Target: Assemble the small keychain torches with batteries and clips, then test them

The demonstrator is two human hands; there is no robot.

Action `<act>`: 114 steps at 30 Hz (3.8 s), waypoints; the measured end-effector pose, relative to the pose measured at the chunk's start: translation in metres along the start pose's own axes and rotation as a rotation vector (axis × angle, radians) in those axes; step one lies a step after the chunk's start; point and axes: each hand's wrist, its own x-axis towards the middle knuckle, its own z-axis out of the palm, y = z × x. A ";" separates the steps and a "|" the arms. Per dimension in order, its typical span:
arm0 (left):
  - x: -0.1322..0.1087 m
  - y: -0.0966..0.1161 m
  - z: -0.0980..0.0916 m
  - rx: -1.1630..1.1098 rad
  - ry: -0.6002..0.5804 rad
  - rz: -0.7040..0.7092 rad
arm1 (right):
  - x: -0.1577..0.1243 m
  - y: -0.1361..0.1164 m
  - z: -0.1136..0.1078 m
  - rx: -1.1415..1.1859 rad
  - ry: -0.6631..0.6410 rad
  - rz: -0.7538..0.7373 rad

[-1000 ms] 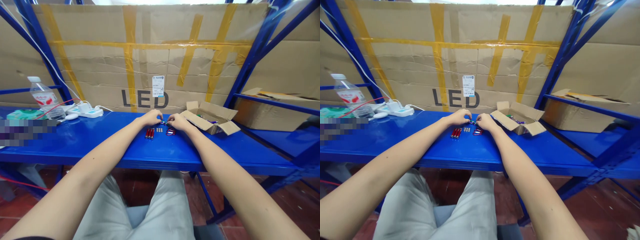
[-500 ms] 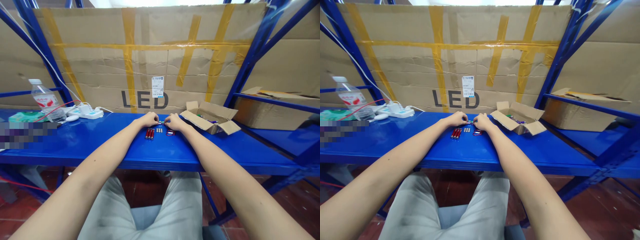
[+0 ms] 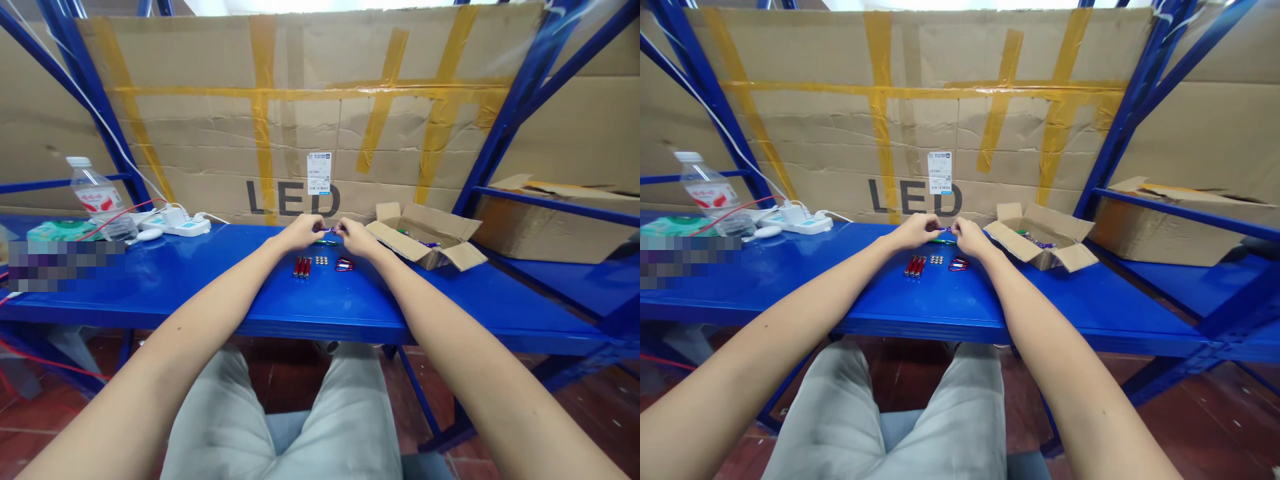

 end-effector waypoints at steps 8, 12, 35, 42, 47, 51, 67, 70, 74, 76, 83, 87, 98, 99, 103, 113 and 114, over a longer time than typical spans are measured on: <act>-0.021 0.017 -0.004 0.098 0.022 0.032 | -0.003 -0.009 0.002 0.219 0.035 -0.067; -0.020 0.016 -0.003 0.186 -0.016 0.046 | -0.006 -0.016 0.001 0.094 -0.023 -0.099; -0.003 -0.012 0.004 0.163 -0.368 -0.017 | -0.012 -0.020 -0.003 -0.174 -0.242 0.100; -0.008 -0.023 0.002 0.134 -0.347 -0.052 | -0.013 -0.017 -0.004 -0.169 -0.183 0.144; -0.012 -0.027 -0.003 0.074 -0.314 -0.142 | -0.013 -0.017 -0.002 0.009 -0.118 0.132; -0.012 -0.023 -0.002 -0.008 -0.213 -0.233 | -0.010 -0.017 0.004 0.173 -0.106 0.033; -0.006 -0.011 0.011 -0.081 -0.273 -0.308 | -0.011 -0.024 0.003 0.057 -0.171 0.036; -0.007 -0.010 0.010 -0.080 -0.292 -0.309 | -0.011 -0.024 0.003 0.100 -0.179 0.048; -0.008 -0.008 0.009 -0.097 -0.308 -0.308 | -0.012 -0.023 0.003 0.144 -0.188 0.051; -0.009 -0.007 0.008 -0.107 -0.311 -0.317 | -0.012 -0.025 0.002 0.166 -0.197 0.047; -0.011 0.000 0.006 -0.138 -0.310 -0.316 | -0.016 -0.036 -0.003 0.196 -0.218 0.077; -0.011 0.000 0.006 -0.140 -0.319 -0.319 | -0.015 -0.034 -0.002 0.224 -0.199 0.063; -0.025 -0.020 -0.028 0.211 -0.255 -0.454 | -0.012 -0.016 -0.005 0.214 -0.082 0.045; -0.027 -0.022 -0.030 0.243 -0.291 -0.480 | -0.013 -0.016 -0.005 0.206 -0.092 0.045; -0.030 -0.024 -0.035 0.281 -0.356 -0.523 | -0.015 -0.020 -0.006 0.192 -0.122 0.067; -0.030 -0.022 -0.045 0.148 -0.352 -0.584 | -0.020 -0.029 -0.014 0.154 -0.179 0.094; -0.030 -0.022 -0.046 0.129 -0.356 -0.594 | -0.020 -0.029 -0.014 0.155 -0.183 0.092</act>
